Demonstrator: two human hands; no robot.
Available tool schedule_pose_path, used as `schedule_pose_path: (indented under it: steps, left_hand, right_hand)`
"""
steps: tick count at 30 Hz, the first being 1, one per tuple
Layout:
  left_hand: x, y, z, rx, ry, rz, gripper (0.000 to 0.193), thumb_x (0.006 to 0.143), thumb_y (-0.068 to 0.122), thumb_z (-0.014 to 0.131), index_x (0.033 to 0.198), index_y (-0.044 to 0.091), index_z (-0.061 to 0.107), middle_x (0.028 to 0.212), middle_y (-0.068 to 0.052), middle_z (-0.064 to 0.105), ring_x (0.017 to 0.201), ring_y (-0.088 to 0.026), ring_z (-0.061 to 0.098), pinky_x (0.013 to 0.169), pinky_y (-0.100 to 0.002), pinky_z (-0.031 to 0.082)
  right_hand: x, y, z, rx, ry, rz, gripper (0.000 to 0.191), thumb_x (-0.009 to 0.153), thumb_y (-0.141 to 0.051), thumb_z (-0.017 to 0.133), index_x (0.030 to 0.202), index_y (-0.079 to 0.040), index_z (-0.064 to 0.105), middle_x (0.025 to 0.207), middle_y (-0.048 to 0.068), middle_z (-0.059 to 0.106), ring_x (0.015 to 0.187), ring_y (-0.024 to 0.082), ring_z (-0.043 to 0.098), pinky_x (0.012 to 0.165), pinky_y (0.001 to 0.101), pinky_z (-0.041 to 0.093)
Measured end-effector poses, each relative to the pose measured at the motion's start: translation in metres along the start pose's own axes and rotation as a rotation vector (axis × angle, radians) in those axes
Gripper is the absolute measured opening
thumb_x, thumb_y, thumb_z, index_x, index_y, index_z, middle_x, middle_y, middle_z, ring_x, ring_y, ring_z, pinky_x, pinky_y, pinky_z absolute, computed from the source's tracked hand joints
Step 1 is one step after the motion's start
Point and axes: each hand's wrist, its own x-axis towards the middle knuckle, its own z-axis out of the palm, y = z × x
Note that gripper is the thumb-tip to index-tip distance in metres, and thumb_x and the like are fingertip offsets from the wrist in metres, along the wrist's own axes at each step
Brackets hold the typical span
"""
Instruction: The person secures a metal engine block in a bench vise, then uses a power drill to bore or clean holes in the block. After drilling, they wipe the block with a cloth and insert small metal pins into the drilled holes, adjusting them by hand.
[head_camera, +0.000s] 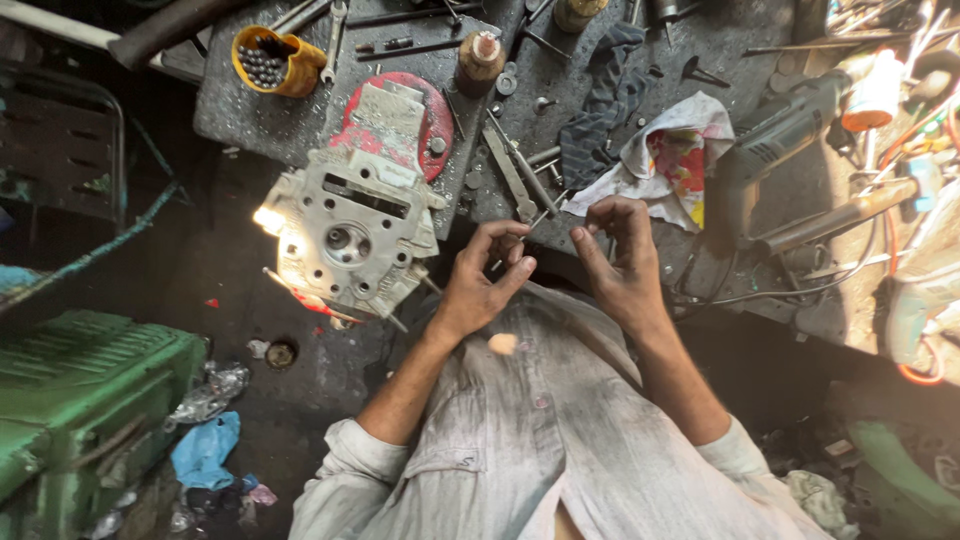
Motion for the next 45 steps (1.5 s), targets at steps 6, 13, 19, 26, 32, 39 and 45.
schedule_pose_path:
  steps: [6, 13, 19, 26, 32, 39, 45]
  left_hand:
    - [0.005, -0.011, -0.011, 0.078, -0.049, -0.087, 0.03, 0.101, 0.011, 0.068, 0.13, 0.007, 0.06, 0.099, -0.002, 0.062, 0.091, -0.01, 0.061, 0.081, -0.027, 0.053]
    - [0.01, -0.01, -0.029, 0.146, -0.26, -0.056, 0.031, 0.105, 0.013, 0.059, 0.135, 0.006, 0.057, 0.126, -0.01, 0.063, 0.113, -0.019, 0.067, 0.093, -0.032, 0.057]
    - [0.011, -0.013, -0.036, 0.044, -0.249, -0.092, 0.029, 0.103, 0.012, 0.062, 0.131, 0.005, 0.059, 0.121, -0.007, 0.066, 0.107, -0.015, 0.069, 0.088, -0.03, 0.056]
    - [0.011, -0.02, -0.051, -0.242, -0.282, -0.22, 0.034, 0.1, 0.012, 0.069, 0.131, 0.005, 0.055, 0.112, -0.005, 0.066, 0.105, -0.011, 0.067, 0.093, -0.029, 0.057]
    - [0.015, -0.018, -0.043, -0.283, -0.29, -0.131, 0.034, 0.101, 0.015, 0.069, 0.131, 0.004, 0.058, 0.11, -0.005, 0.068, 0.101, -0.012, 0.066, 0.093, -0.029, 0.056]
    - [0.017, -0.002, -0.015, -0.276, -0.237, -0.077, 0.033, 0.1, 0.019, 0.068, 0.128, 0.004, 0.059, 0.105, -0.003, 0.066, 0.098, -0.011, 0.065, 0.092, -0.028, 0.055]
    - [0.008, 0.007, 0.006, -0.213, -0.153, -0.065, 0.03, 0.1, 0.015, 0.069, 0.125, 0.003, 0.059, 0.103, -0.004, 0.067, 0.099, -0.011, 0.065, 0.092, -0.028, 0.054]
  right_hand:
    - [0.006, -0.008, 0.01, -0.122, -0.026, 0.056, 0.03, 0.1, 0.003, 0.067, 0.125, -0.003, 0.051, 0.114, 0.005, 0.056, 0.107, 0.013, 0.057, 0.1, 0.0301, 0.049]
    - [0.013, -0.024, 0.021, -0.355, -0.147, 0.264, 0.035, 0.095, -0.012, 0.068, 0.127, -0.003, 0.058, 0.118, 0.009, 0.067, 0.106, 0.02, 0.064, 0.085, 0.0339, 0.053]
    - [0.018, -0.038, 0.044, -0.374, -0.149, 0.221, 0.03, 0.096, -0.013, 0.069, 0.123, -0.003, 0.063, 0.108, 0.011, 0.07, 0.1, 0.02, 0.067, 0.09, 0.0351, 0.053]
    - [0.011, -0.04, 0.055, -0.424, -0.105, 0.218, 0.022, 0.096, -0.015, 0.068, 0.115, -0.004, 0.064, 0.104, 0.014, 0.073, 0.097, 0.028, 0.072, 0.084, 0.0379, 0.055]
    - [0.004, -0.02, 0.052, -0.482, -0.21, 0.107, 0.022, 0.094, -0.015, 0.068, 0.113, -0.005, 0.065, 0.1, 0.017, 0.071, 0.097, 0.036, 0.069, 0.083, 0.0438, 0.052]
    - [0.043, -0.026, 0.015, -0.404, -0.148, 0.151, 0.026, 0.095, -0.007, 0.062, 0.12, -0.006, 0.065, 0.102, 0.012, 0.072, 0.095, 0.023, 0.071, 0.08, 0.0364, 0.055]
    - [0.112, -0.04, -0.023, -0.322, -0.197, -0.074, 0.018, 0.099, -0.007, 0.063, 0.116, -0.005, 0.067, 0.103, 0.01, 0.074, 0.097, 0.019, 0.073, 0.084, 0.0321, 0.057]
